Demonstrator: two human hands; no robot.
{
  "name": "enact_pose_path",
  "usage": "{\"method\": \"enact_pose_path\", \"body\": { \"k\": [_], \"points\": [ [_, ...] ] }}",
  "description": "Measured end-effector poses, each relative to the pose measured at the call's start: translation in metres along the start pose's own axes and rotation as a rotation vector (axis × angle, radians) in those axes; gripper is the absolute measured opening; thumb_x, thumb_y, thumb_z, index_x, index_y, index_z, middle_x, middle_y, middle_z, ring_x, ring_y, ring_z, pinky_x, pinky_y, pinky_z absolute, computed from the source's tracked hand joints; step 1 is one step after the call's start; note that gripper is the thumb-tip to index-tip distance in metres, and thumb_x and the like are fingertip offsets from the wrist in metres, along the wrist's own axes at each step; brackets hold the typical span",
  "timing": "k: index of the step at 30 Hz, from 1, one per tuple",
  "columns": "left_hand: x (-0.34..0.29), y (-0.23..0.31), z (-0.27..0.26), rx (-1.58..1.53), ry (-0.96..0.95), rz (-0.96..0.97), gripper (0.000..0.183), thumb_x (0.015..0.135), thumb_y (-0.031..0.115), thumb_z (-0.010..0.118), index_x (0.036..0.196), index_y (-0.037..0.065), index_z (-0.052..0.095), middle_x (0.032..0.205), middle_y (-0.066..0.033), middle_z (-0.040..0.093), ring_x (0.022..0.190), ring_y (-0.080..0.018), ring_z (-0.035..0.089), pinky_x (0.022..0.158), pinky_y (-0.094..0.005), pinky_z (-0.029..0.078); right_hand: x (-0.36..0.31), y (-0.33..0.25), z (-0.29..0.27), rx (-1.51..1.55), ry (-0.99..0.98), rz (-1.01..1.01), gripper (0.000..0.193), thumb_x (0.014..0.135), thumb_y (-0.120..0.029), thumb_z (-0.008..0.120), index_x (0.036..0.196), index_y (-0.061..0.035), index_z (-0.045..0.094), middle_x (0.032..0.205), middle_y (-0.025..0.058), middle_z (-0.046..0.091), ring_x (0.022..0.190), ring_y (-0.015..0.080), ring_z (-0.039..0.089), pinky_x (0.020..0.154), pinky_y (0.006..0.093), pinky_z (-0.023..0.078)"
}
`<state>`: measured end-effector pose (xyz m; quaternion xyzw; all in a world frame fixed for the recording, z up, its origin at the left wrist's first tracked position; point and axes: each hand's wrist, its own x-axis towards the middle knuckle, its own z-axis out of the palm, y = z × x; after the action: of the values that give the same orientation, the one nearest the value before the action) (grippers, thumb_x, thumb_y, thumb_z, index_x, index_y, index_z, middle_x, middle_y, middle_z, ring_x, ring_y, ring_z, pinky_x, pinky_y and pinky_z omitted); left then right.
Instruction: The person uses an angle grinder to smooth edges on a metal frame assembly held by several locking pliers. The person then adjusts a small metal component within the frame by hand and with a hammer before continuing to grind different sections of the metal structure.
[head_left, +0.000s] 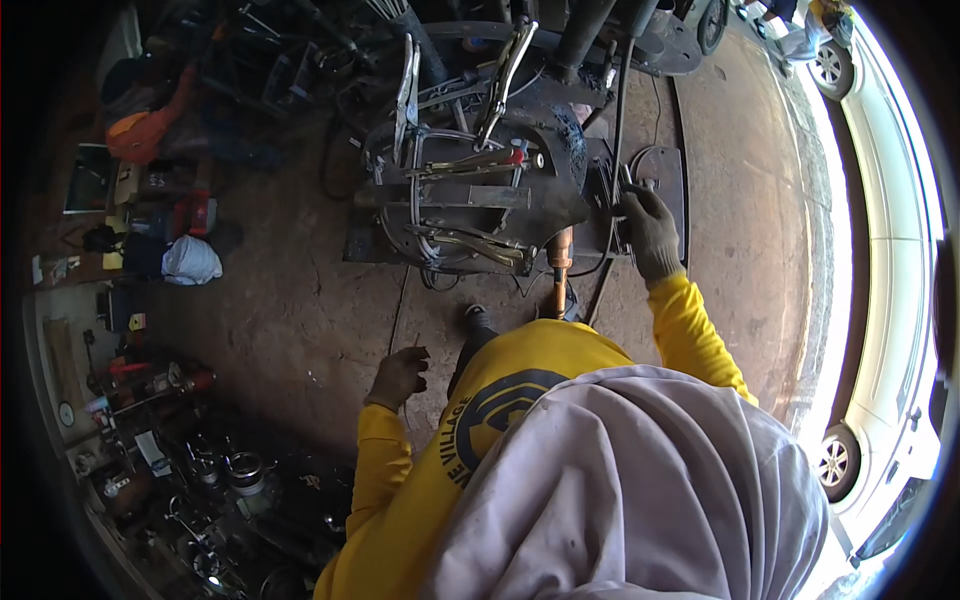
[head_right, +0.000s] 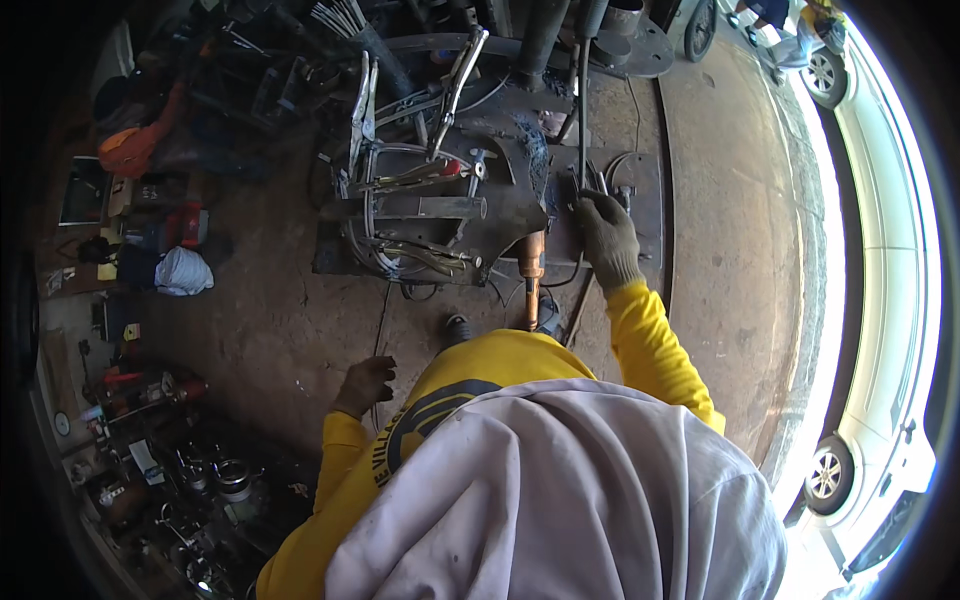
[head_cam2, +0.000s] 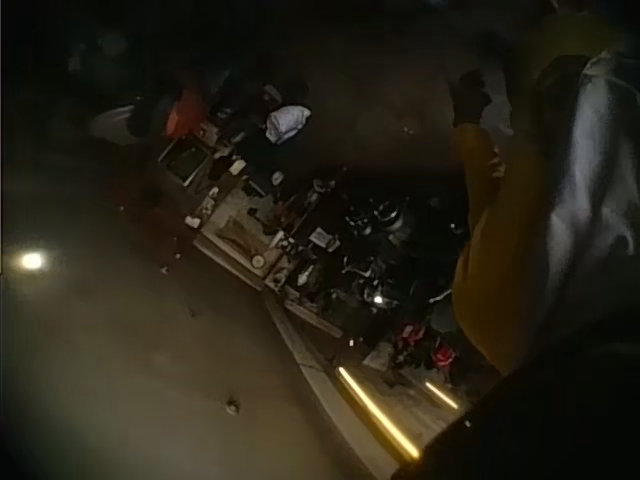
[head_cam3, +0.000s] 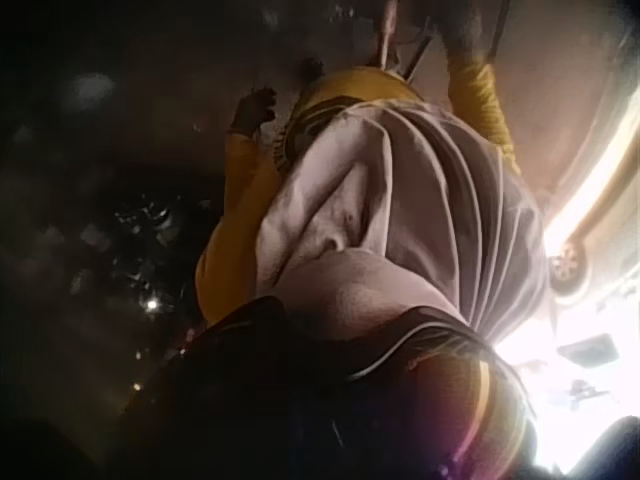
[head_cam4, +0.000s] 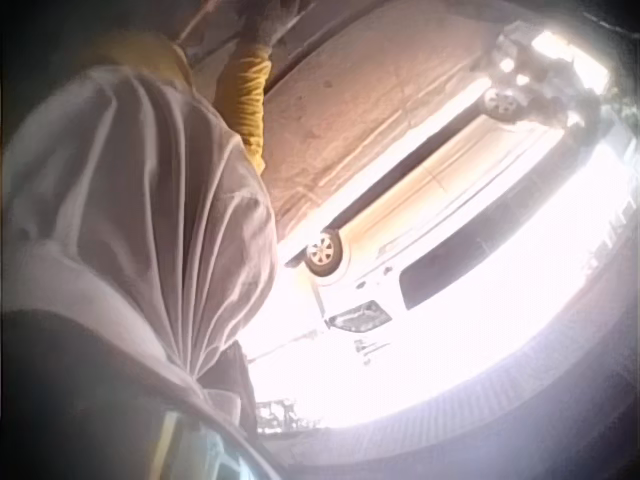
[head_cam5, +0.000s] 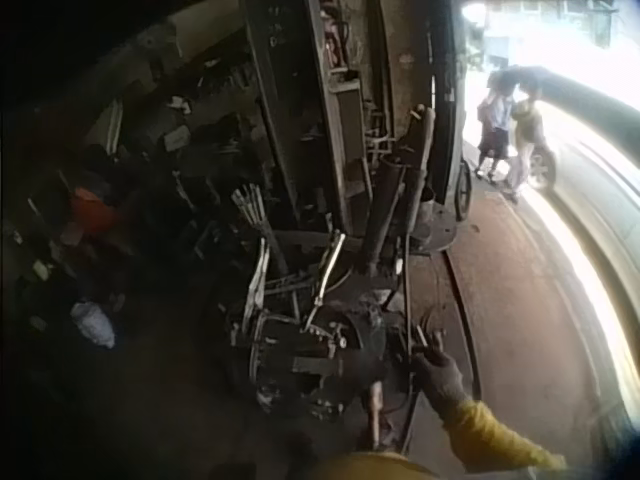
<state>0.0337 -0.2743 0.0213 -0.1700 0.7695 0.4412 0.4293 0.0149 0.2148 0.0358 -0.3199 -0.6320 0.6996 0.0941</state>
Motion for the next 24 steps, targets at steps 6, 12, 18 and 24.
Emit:
{"method": "enact_pose_path", "body": {
  "k": [6,12,18,24],
  "points": [
    [-0.051,0.118,-0.064,0.087,-0.149,0.370,0.029,0.098,0.005,0.057,0.127,0.003,0.063,0.105,-0.0085,0.069,0.086,-0.0166,0.069,0.077,-0.0296,0.061,-0.091,0.045,-0.019,0.083,0.165,0.063,0.029,0.101,-0.018,0.060,0.126,-0.0030,0.063,0.089,0.0055,0.069,0.062,0.0090,0.058,0.054,0.0232,0.047],
    [-0.039,0.176,-0.088,-0.040,-0.384,0.936,0.044,0.101,-0.003,0.052,0.144,0.004,0.046,0.133,-0.0104,0.059,0.103,-0.0179,0.069,0.083,-0.0306,0.062,-0.150,0.040,0.048,0.181,0.303,-0.039,0.029,0.102,-0.016,0.059,0.126,-0.0016,0.062,0.093,0.0075,0.070,0.066,0.0093,0.060,0.057,0.0232,0.050],
    [0.006,0.181,-0.085,-0.262,-0.795,0.948,0.027,0.099,-0.008,0.052,0.123,0.003,0.052,0.130,-0.0145,0.062,0.103,-0.0249,0.071,0.085,-0.0353,0.063,-0.211,0.051,0.118,0.122,0.350,0.014,0.032,0.101,-0.016,0.060,0.129,-0.0002,0.061,0.094,0.0055,0.069,0.069,0.0086,0.061,0.060,0.0228,0.050],
    [0.013,0.188,-0.072,-0.254,-1.037,0.859,0.020,0.097,-0.010,0.054,0.107,0.007,0.053,0.127,-0.0153,0.066,0.100,-0.0272,0.072,0.084,-0.0383,0.064,-0.250,0.036,0.147,0.075,0.404,0.025,0.030,0.100,-0.017,0.063,0.126,-0.0016,0.063,0.097,0.0034,0.070,0.078,0.0093,0.063,0.069,0.0252,0.052]
  ]
}}
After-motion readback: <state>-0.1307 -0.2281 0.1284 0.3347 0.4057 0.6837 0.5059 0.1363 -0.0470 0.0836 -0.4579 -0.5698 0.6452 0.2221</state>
